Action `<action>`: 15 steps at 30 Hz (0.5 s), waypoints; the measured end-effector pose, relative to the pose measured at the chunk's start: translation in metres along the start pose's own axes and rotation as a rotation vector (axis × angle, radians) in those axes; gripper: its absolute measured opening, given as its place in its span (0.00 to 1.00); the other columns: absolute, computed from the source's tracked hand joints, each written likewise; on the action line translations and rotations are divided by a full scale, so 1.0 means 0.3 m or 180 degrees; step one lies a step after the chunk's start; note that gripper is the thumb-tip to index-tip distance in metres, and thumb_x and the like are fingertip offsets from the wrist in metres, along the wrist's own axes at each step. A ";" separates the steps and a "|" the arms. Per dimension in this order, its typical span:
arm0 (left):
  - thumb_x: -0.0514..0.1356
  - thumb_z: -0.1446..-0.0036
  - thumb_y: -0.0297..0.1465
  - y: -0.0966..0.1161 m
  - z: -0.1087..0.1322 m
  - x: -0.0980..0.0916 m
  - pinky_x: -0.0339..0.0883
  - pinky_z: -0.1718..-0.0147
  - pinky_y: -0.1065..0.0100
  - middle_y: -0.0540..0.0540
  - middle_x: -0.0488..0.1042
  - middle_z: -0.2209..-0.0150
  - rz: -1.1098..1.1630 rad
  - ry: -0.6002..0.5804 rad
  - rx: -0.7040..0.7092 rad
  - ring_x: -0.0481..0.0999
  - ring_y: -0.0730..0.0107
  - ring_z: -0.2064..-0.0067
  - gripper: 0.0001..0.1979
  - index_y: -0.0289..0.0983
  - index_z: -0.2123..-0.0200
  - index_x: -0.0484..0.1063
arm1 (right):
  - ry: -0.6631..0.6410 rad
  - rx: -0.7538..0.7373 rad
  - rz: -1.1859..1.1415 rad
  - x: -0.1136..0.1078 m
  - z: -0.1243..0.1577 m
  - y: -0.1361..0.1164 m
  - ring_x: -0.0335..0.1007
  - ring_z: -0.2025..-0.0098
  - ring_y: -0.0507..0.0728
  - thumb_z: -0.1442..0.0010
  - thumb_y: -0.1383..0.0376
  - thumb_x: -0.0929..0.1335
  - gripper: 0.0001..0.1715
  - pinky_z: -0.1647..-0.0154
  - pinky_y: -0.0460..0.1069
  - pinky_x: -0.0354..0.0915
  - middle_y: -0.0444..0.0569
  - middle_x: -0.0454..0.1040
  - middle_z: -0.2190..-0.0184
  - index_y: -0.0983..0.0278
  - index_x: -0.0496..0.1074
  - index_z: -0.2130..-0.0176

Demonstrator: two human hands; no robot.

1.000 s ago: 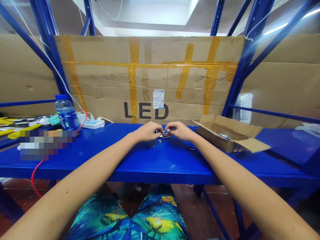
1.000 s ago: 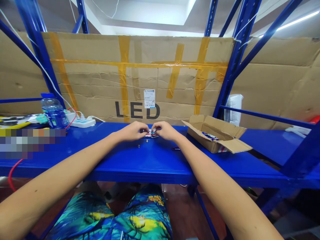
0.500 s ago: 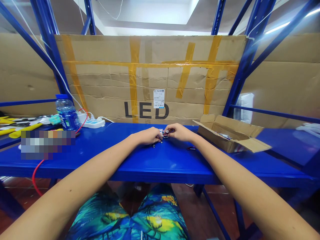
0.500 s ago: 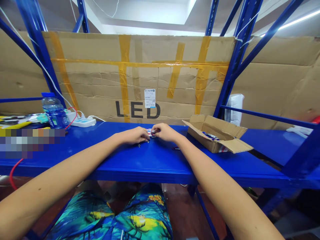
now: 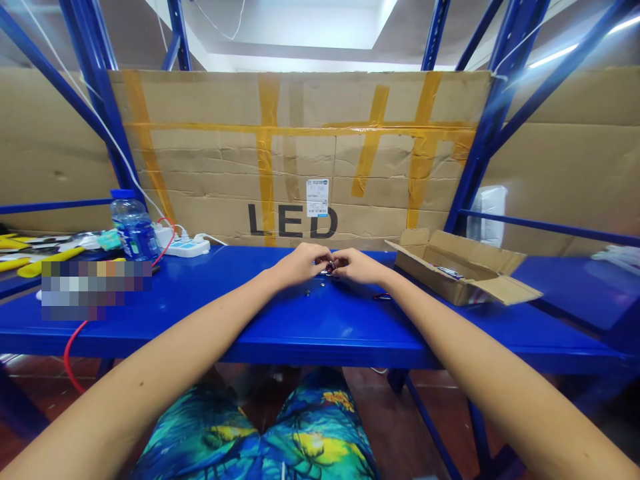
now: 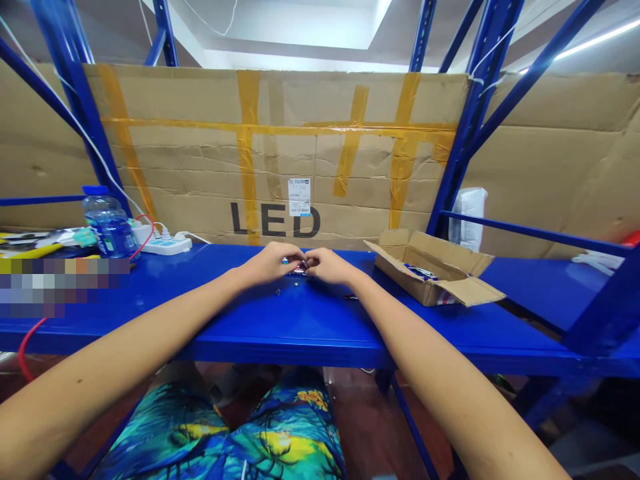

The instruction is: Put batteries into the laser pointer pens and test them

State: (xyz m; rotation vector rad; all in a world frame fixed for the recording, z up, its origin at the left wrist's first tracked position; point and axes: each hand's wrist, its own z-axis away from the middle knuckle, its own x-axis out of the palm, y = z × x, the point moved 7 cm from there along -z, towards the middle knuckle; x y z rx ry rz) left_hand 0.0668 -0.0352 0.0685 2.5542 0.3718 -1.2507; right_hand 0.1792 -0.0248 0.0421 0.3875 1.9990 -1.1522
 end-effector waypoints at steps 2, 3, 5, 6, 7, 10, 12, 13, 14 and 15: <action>0.56 0.43 0.23 0.010 0.001 0.004 0.66 0.60 0.68 0.45 0.79 0.65 -0.0106 -0.0025 0.0115 0.76 0.69 0.62 0.10 0.36 0.63 0.77 | -0.0044 0.0023 -0.0151 0.003 -0.001 0.002 0.64 0.71 0.52 0.53 0.70 0.65 0.09 0.68 0.47 0.59 0.43 0.70 0.76 0.66 0.71 0.68; 0.56 0.43 0.23 0.012 0.003 0.002 0.65 0.59 0.68 0.45 0.79 0.64 -0.0161 -0.0020 0.0144 0.76 0.68 0.62 0.10 0.36 0.63 0.77 | -0.0040 0.0027 -0.0180 0.001 -0.003 0.004 0.64 0.71 0.52 0.53 0.70 0.65 0.09 0.67 0.47 0.59 0.44 0.71 0.75 0.66 0.71 0.67; 0.55 0.43 0.23 0.009 0.005 -0.006 0.65 0.61 0.68 0.45 0.78 0.65 -0.0237 0.0014 0.0071 0.75 0.68 0.63 0.10 0.36 0.63 0.77 | 0.0033 0.0014 -0.0137 -0.008 -0.006 0.011 0.65 0.70 0.53 0.53 0.70 0.66 0.09 0.67 0.47 0.60 0.44 0.72 0.75 0.66 0.72 0.68; 0.55 0.44 0.23 0.004 0.007 -0.010 0.65 0.62 0.68 0.45 0.78 0.65 -0.0257 0.0011 -0.0013 0.75 0.68 0.63 0.10 0.36 0.63 0.77 | 0.0088 0.0001 -0.0083 -0.015 -0.008 0.015 0.65 0.70 0.53 0.54 0.70 0.66 0.09 0.66 0.47 0.60 0.44 0.73 0.75 0.66 0.72 0.69; 0.55 0.44 0.24 -0.002 0.009 -0.009 0.64 0.63 0.69 0.46 0.78 0.66 -0.0274 -0.0045 -0.0103 0.75 0.68 0.64 0.10 0.36 0.63 0.76 | 0.0134 -0.0013 -0.0025 -0.022 -0.010 0.020 0.66 0.70 0.53 0.54 0.70 0.66 0.09 0.66 0.47 0.61 0.44 0.73 0.75 0.66 0.72 0.69; 0.58 0.47 0.26 -0.015 0.020 0.025 0.62 0.67 0.69 0.46 0.78 0.66 -0.0308 -0.0612 -0.0310 0.74 0.68 0.66 0.09 0.37 0.64 0.77 | 0.0177 -0.0035 0.0113 -0.033 -0.015 0.035 0.67 0.69 0.53 0.56 0.73 0.65 0.11 0.64 0.48 0.61 0.45 0.75 0.74 0.66 0.74 0.70; 0.60 0.47 0.28 -0.023 0.034 0.062 0.61 0.69 0.70 0.47 0.78 0.67 -0.0277 -0.1105 -0.0388 0.74 0.69 0.68 0.09 0.38 0.64 0.79 | 0.0153 -0.0040 0.0169 -0.034 -0.016 0.041 0.67 0.69 0.53 0.56 0.73 0.65 0.12 0.64 0.48 0.61 0.46 0.75 0.73 0.66 0.74 0.69; 0.60 0.47 0.28 -0.025 0.039 0.076 0.61 0.69 0.70 0.47 0.78 0.68 -0.0228 -0.1279 -0.0414 0.73 0.70 0.69 0.09 0.38 0.63 0.79 | 0.0145 -0.0037 0.0189 -0.033 -0.016 0.043 0.67 0.69 0.53 0.56 0.73 0.65 0.12 0.64 0.48 0.61 0.46 0.75 0.73 0.66 0.74 0.69; 0.59 0.46 0.27 -0.027 0.043 0.087 0.61 0.70 0.70 0.47 0.78 0.69 -0.0157 -0.1385 -0.0426 0.74 0.70 0.69 0.10 0.38 0.62 0.79 | 0.0136 -0.0034 0.0207 -0.032 -0.015 0.043 0.67 0.69 0.53 0.56 0.73 0.65 0.11 0.64 0.48 0.61 0.46 0.75 0.72 0.66 0.74 0.69; 0.59 0.46 0.26 -0.027 0.045 0.094 0.61 0.70 0.71 0.47 0.78 0.70 -0.0076 -0.1437 -0.0425 0.74 0.71 0.70 0.10 0.38 0.62 0.79 | 0.0127 -0.0034 0.0223 -0.030 -0.014 0.041 0.67 0.69 0.53 0.56 0.73 0.65 0.11 0.64 0.48 0.61 0.46 0.75 0.72 0.66 0.73 0.69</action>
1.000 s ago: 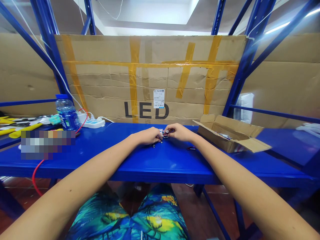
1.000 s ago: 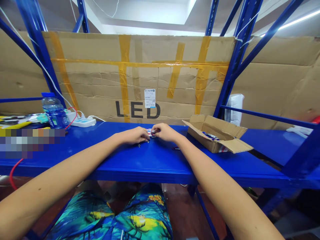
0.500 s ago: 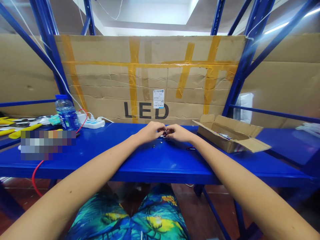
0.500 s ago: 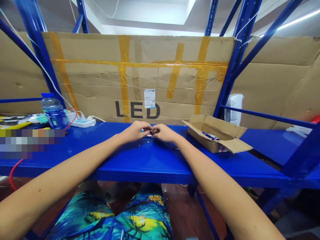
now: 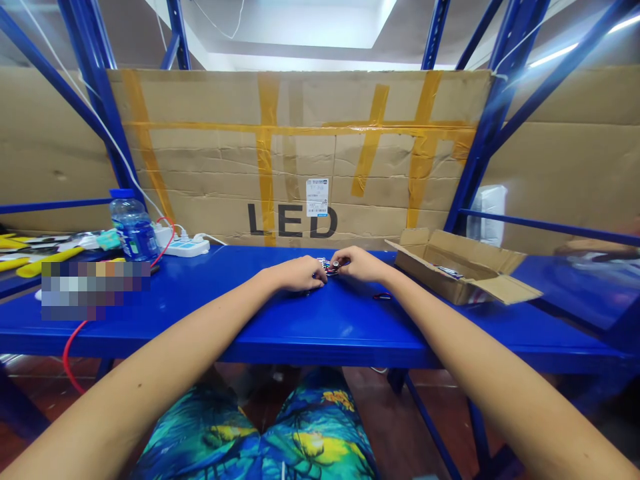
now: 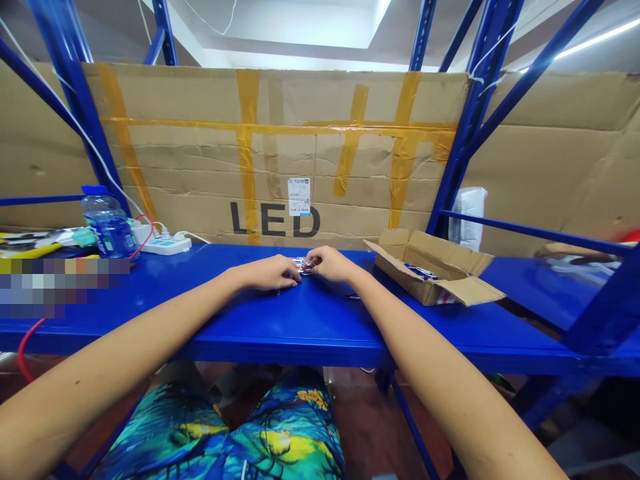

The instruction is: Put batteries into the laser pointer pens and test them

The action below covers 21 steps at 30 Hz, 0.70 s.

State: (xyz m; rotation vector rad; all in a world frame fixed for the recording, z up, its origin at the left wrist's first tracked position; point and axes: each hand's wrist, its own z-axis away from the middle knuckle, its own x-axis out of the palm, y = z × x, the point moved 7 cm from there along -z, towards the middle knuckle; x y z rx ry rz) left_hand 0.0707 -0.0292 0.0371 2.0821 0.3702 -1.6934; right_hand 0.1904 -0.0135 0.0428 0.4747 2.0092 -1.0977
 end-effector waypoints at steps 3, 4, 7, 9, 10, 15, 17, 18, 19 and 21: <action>0.59 0.47 0.24 -0.004 -0.003 0.004 0.61 0.70 0.71 0.48 0.77 0.72 0.0209 0.0008 -0.0018 0.73 0.72 0.71 0.08 0.36 0.66 0.78 | 0.0000 -0.0006 0.0031 0.003 0.004 -0.011 0.67 0.69 0.53 0.55 0.73 0.65 0.10 0.64 0.48 0.61 0.45 0.75 0.73 0.66 0.73 0.70; 0.59 0.47 0.24 -0.007 -0.003 -0.001 0.61 0.71 0.71 0.48 0.77 0.72 0.0258 0.0061 -0.0059 0.73 0.72 0.72 0.07 0.35 0.67 0.78 | 0.0010 -0.0009 0.0035 0.003 0.005 -0.016 0.67 0.69 0.53 0.55 0.73 0.64 0.10 0.65 0.47 0.60 0.45 0.75 0.73 0.66 0.73 0.70; 0.59 0.47 0.25 -0.009 0.002 -0.052 0.62 0.70 0.71 0.48 0.77 0.72 0.0332 0.0617 -0.0060 0.73 0.72 0.71 0.05 0.35 0.68 0.76 | 0.0093 -0.0014 0.0016 -0.001 0.006 -0.025 0.65 0.70 0.53 0.53 0.72 0.64 0.10 0.66 0.47 0.59 0.45 0.73 0.74 0.66 0.73 0.69; 0.59 0.46 0.26 -0.007 0.014 -0.107 0.63 0.68 0.71 0.48 0.77 0.70 0.0366 0.1271 0.0007 0.73 0.72 0.69 0.05 0.35 0.66 0.75 | 0.0206 -0.0021 -0.0007 -0.008 0.005 -0.028 0.64 0.71 0.52 0.52 0.71 0.65 0.09 0.67 0.47 0.58 0.44 0.72 0.75 0.66 0.73 0.68; 0.59 0.45 0.26 -0.006 0.021 -0.129 0.64 0.67 0.71 0.48 0.78 0.70 0.0384 0.1545 0.0042 0.73 0.73 0.68 0.06 0.35 0.65 0.75 | 0.0256 -0.0034 -0.0044 -0.011 0.004 -0.030 0.64 0.71 0.52 0.52 0.70 0.65 0.09 0.68 0.47 0.58 0.43 0.71 0.76 0.65 0.73 0.68; 0.58 0.43 0.26 0.030 0.021 -0.147 0.65 0.63 0.70 0.47 0.79 0.67 0.0206 0.1874 0.0364 0.75 0.72 0.66 0.06 0.35 0.65 0.76 | 0.0274 -0.0208 -0.0386 -0.011 0.002 -0.053 0.62 0.71 0.52 0.52 0.68 0.66 0.04 0.68 0.47 0.57 0.42 0.68 0.76 0.65 0.69 0.70; 0.58 0.42 0.26 0.045 0.018 -0.146 0.66 0.61 0.69 0.45 0.79 0.65 0.0084 0.1868 0.0460 0.75 0.71 0.63 0.06 0.35 0.64 0.76 | 0.0252 -0.0196 -0.0501 -0.010 0.002 -0.058 0.62 0.71 0.52 0.52 0.67 0.66 0.05 0.68 0.47 0.58 0.42 0.68 0.76 0.65 0.69 0.70; 0.58 0.42 0.26 0.048 0.019 -0.149 0.66 0.60 0.69 0.45 0.79 0.64 0.0046 0.1868 0.0478 0.75 0.70 0.62 0.07 0.35 0.64 0.77 | 0.0245 -0.0167 -0.0547 -0.010 0.002 -0.057 0.63 0.71 0.52 0.51 0.66 0.67 0.06 0.67 0.48 0.59 0.43 0.69 0.76 0.65 0.70 0.69; 0.58 0.42 0.26 0.048 0.023 -0.157 0.65 0.59 0.68 0.45 0.79 0.64 0.0024 0.1870 0.0465 0.75 0.70 0.62 0.07 0.35 0.64 0.77 | 0.0242 -0.0132 -0.0575 -0.011 0.002 -0.055 0.63 0.71 0.52 0.51 0.66 0.67 0.07 0.67 0.48 0.59 0.43 0.69 0.75 0.65 0.70 0.68; 0.58 0.43 0.27 0.036 0.036 -0.175 0.65 0.61 0.69 0.45 0.78 0.65 0.0056 0.1777 0.0324 0.74 0.70 0.63 0.07 0.35 0.63 0.77 | 0.0266 -0.0070 -0.0543 -0.013 0.001 -0.050 0.64 0.70 0.52 0.50 0.66 0.67 0.08 0.66 0.48 0.60 0.43 0.69 0.75 0.65 0.70 0.67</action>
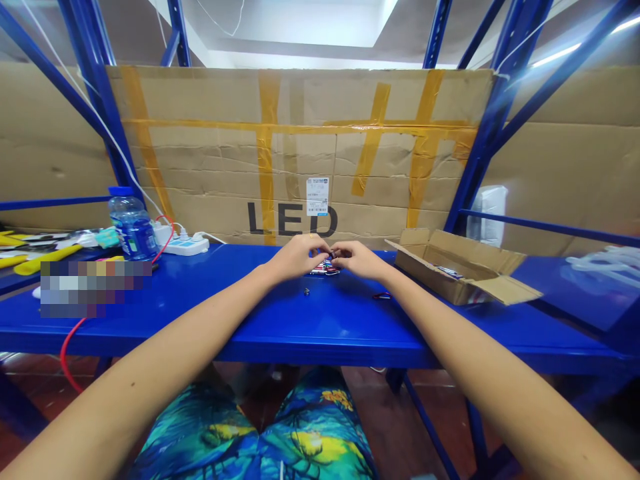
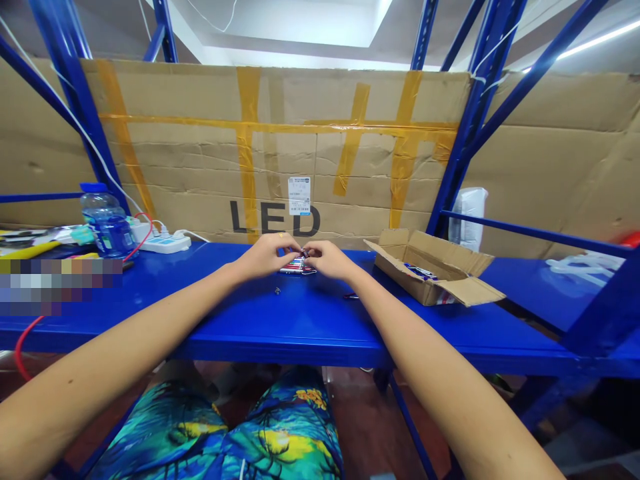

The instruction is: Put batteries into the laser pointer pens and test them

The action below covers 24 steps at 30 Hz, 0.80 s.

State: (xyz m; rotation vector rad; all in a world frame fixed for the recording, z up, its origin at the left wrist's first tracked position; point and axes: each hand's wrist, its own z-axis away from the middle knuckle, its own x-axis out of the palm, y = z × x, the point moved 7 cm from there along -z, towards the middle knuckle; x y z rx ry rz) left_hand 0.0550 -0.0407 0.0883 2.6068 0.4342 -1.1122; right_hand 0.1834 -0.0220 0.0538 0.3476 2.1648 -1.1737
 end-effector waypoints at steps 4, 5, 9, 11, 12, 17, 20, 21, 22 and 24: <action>0.61 0.47 0.30 -0.039 0.061 0.014 0.63 0.70 0.72 0.48 0.77 0.70 0.0336 -0.1433 -0.0560 0.73 0.72 0.69 0.08 0.36 0.64 0.77 | 0.0018 0.0117 0.0044 0.002 0.000 0.010 0.65 0.71 0.53 0.49 0.69 0.66 0.08 0.66 0.49 0.64 0.44 0.70 0.74 0.65 0.71 0.65; 0.61 0.48 0.31 -0.047 0.093 0.025 0.62 0.71 0.72 0.49 0.77 0.70 0.0461 -0.1881 -0.0734 0.73 0.72 0.70 0.08 0.36 0.64 0.77 | -0.0037 0.0166 -0.0031 0.009 0.001 0.012 0.66 0.71 0.53 0.48 0.70 0.65 0.09 0.67 0.49 0.64 0.45 0.70 0.73 0.65 0.71 0.64; 0.60 0.48 0.32 -0.060 0.165 0.038 0.62 0.75 0.72 0.48 0.77 0.71 0.0649 -0.2401 -0.1237 0.72 0.72 0.73 0.12 0.37 0.60 0.76 | -0.0276 0.0336 -0.0228 0.037 0.011 0.006 0.67 0.72 0.52 0.47 0.71 0.65 0.10 0.71 0.48 0.67 0.46 0.72 0.71 0.65 0.70 0.62; 0.59 0.49 0.31 -0.051 0.170 0.051 0.61 0.75 0.72 0.48 0.77 0.71 0.0639 -0.2405 -0.1262 0.71 0.73 0.74 0.11 0.37 0.61 0.76 | -0.0308 0.0402 -0.0190 0.043 0.016 0.001 0.67 0.73 0.51 0.46 0.72 0.65 0.11 0.72 0.47 0.67 0.46 0.72 0.70 0.65 0.70 0.61; 0.58 0.49 0.31 -0.044 0.169 0.058 0.61 0.75 0.72 0.48 0.76 0.71 0.0616 -0.2411 -0.1239 0.71 0.73 0.74 0.11 0.36 0.62 0.76 | -0.0318 0.0426 -0.0169 0.045 0.017 0.000 0.67 0.74 0.51 0.46 0.72 0.65 0.11 0.72 0.47 0.67 0.46 0.72 0.70 0.65 0.70 0.61; 0.58 0.53 0.26 -0.026 0.143 0.060 0.62 0.72 0.72 0.49 0.76 0.72 0.0461 -0.2086 -0.0939 0.72 0.72 0.71 0.07 0.35 0.70 0.75 | -0.0241 0.0490 -0.0322 0.031 0.010 0.002 0.65 0.77 0.50 0.47 0.74 0.63 0.15 0.73 0.47 0.64 0.43 0.69 0.77 0.66 0.71 0.59; 0.59 0.54 0.27 -0.056 0.108 0.027 0.61 0.72 0.72 0.50 0.73 0.74 0.0576 -0.1180 -0.0971 0.70 0.73 0.72 0.04 0.35 0.72 0.73 | -0.0035 0.0553 -0.0510 0.013 0.003 0.010 0.61 0.79 0.51 0.48 0.75 0.61 0.20 0.74 0.48 0.60 0.41 0.64 0.82 0.68 0.70 0.56; 0.58 0.54 0.27 -0.069 0.097 0.011 0.61 0.71 0.72 0.50 0.73 0.74 0.0690 -0.0745 -0.1011 0.69 0.73 0.72 0.04 0.35 0.72 0.72 | -0.0001 0.0570 -0.0511 0.013 0.003 0.010 0.60 0.80 0.51 0.49 0.75 0.60 0.20 0.74 0.48 0.59 0.40 0.63 0.82 0.68 0.70 0.56; 0.58 0.53 0.27 -0.083 0.089 -0.004 0.62 0.71 0.72 0.50 0.72 0.75 0.0832 -0.0314 -0.1072 0.69 0.74 0.72 0.04 0.34 0.72 0.71 | -0.0009 0.0571 -0.0475 0.018 0.004 0.007 0.59 0.80 0.51 0.49 0.74 0.60 0.20 0.75 0.48 0.58 0.40 0.62 0.82 0.68 0.70 0.57; 0.59 0.53 0.28 -0.106 0.086 -0.012 0.62 0.73 0.72 0.51 0.71 0.76 0.1147 0.0282 -0.1250 0.68 0.75 0.73 0.04 0.34 0.71 0.70 | -0.0137 0.0479 -0.0332 0.040 0.007 -0.010 0.57 0.79 0.51 0.47 0.72 0.61 0.16 0.74 0.48 0.56 0.41 0.63 0.81 0.67 0.71 0.59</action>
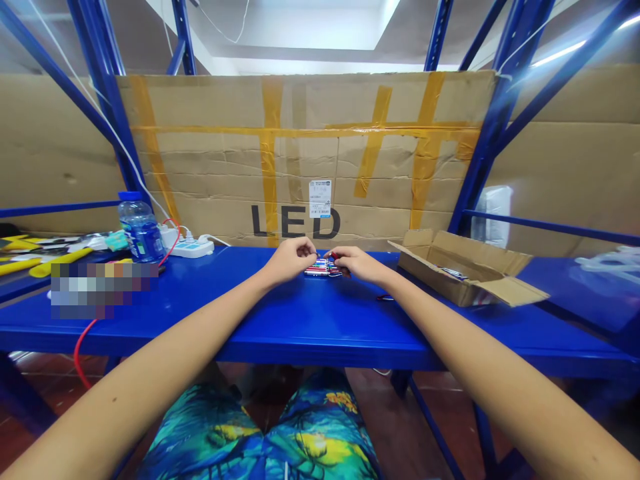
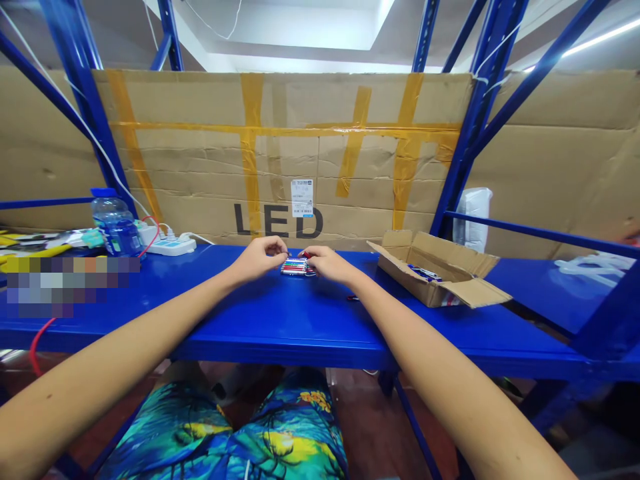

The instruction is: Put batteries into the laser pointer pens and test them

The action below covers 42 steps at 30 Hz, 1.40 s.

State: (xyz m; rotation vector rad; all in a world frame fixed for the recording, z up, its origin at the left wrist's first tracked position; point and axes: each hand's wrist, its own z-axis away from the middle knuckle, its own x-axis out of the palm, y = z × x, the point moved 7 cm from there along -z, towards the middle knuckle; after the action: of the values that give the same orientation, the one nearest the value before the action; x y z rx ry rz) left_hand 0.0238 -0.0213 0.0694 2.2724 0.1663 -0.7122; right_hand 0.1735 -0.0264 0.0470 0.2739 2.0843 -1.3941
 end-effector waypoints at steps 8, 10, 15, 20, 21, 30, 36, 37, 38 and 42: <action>0.60 0.51 0.29 -0.014 0.017 0.064 0.56 0.83 0.75 0.54 0.67 0.82 0.0651 -0.0192 -0.0437 0.63 0.79 0.83 0.05 0.34 0.70 0.68 | -0.0136 -0.0770 0.0652 0.063 0.014 -0.068 0.62 0.68 0.53 0.41 0.65 0.62 0.09 0.64 0.49 0.58 0.45 0.69 0.71 0.65 0.68 0.68; 0.60 0.50 0.29 -0.013 0.021 0.064 0.55 0.85 0.75 0.55 0.67 0.82 0.0640 -0.0234 -0.0468 0.63 0.79 0.84 0.04 0.34 0.70 0.68 | -0.0127 -0.0844 0.0762 0.063 0.013 -0.061 0.63 0.67 0.53 0.40 0.64 0.62 0.08 0.64 0.49 0.59 0.46 0.70 0.70 0.65 0.68 0.68; 0.59 0.51 0.28 -0.018 0.023 0.059 0.56 0.85 0.75 0.55 0.67 0.82 0.0578 -0.0365 -0.0506 0.63 0.79 0.84 0.03 0.34 0.71 0.69 | 0.0269 -0.1011 0.0615 0.040 0.017 -0.043 0.64 0.68 0.53 0.44 0.60 0.68 0.13 0.66 0.48 0.60 0.45 0.70 0.70 0.63 0.64 0.62; 0.59 0.50 0.28 -0.011 0.030 0.061 0.57 0.83 0.74 0.54 0.68 0.80 0.0410 -0.0495 -0.0296 0.63 0.79 0.82 0.04 0.33 0.71 0.71 | 0.0423 -0.1163 0.0692 0.030 0.025 -0.050 0.66 0.69 0.53 0.43 0.62 0.67 0.07 0.67 0.48 0.61 0.46 0.72 0.72 0.63 0.64 0.67; 0.59 0.50 0.28 -0.007 0.031 0.061 0.58 0.82 0.74 0.54 0.68 0.79 0.0353 -0.0487 -0.0207 0.64 0.79 0.81 0.04 0.33 0.71 0.71 | 0.0406 -0.1188 0.0728 0.029 0.028 -0.054 0.67 0.69 0.54 0.43 0.63 0.67 0.06 0.67 0.48 0.61 0.46 0.73 0.72 0.64 0.66 0.67; 0.58 0.47 0.29 0.024 0.031 0.064 0.61 0.74 0.73 0.51 0.73 0.74 -0.0119 -0.0331 0.0369 0.67 0.76 0.74 0.06 0.33 0.69 0.74 | 0.0321 -0.1182 0.1230 0.031 0.042 -0.078 0.66 0.69 0.54 0.39 0.65 0.64 0.07 0.66 0.49 0.59 0.49 0.74 0.70 0.65 0.69 0.68; 0.58 0.48 0.29 0.023 0.028 0.056 0.61 0.73 0.73 0.52 0.71 0.76 -0.0019 -0.0306 0.0243 0.67 0.76 0.75 0.06 0.34 0.69 0.74 | 0.0618 -0.1195 0.0971 0.025 0.034 -0.062 0.62 0.69 0.53 0.47 0.65 0.69 0.10 0.67 0.49 0.59 0.46 0.69 0.70 0.63 0.61 0.67; 0.58 0.47 0.29 0.024 0.028 0.056 0.61 0.73 0.73 0.52 0.71 0.76 -0.0024 -0.0316 0.0248 0.67 0.76 0.75 0.06 0.34 0.69 0.74 | 0.0685 -0.1207 0.0920 0.019 0.034 -0.061 0.62 0.70 0.53 0.46 0.65 0.68 0.09 0.68 0.49 0.59 0.46 0.69 0.71 0.62 0.61 0.68; 0.58 0.47 0.29 0.023 0.028 0.056 0.61 0.73 0.73 0.52 0.71 0.76 -0.0034 -0.0320 0.0255 0.67 0.76 0.75 0.06 0.34 0.69 0.74 | 0.0748 -0.1221 0.0889 0.014 0.034 -0.060 0.62 0.70 0.53 0.46 0.64 0.68 0.09 0.68 0.49 0.59 0.45 0.69 0.71 0.62 0.61 0.68; 0.58 0.47 0.29 0.020 0.027 0.060 0.60 0.73 0.73 0.51 0.73 0.75 -0.0147 -0.0339 0.0304 0.67 0.76 0.74 0.07 0.34 0.69 0.75 | 0.0823 -0.1279 0.0934 -0.002 0.041 -0.070 0.63 0.70 0.54 0.45 0.61 0.69 0.10 0.68 0.49 0.59 0.46 0.70 0.73 0.63 0.65 0.72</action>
State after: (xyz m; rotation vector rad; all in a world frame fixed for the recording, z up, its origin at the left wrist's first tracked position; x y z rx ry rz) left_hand 0.0371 -0.0329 0.0587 2.3206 0.1368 -0.8804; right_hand 0.1684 -0.0461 0.0605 0.5874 2.3610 -0.7808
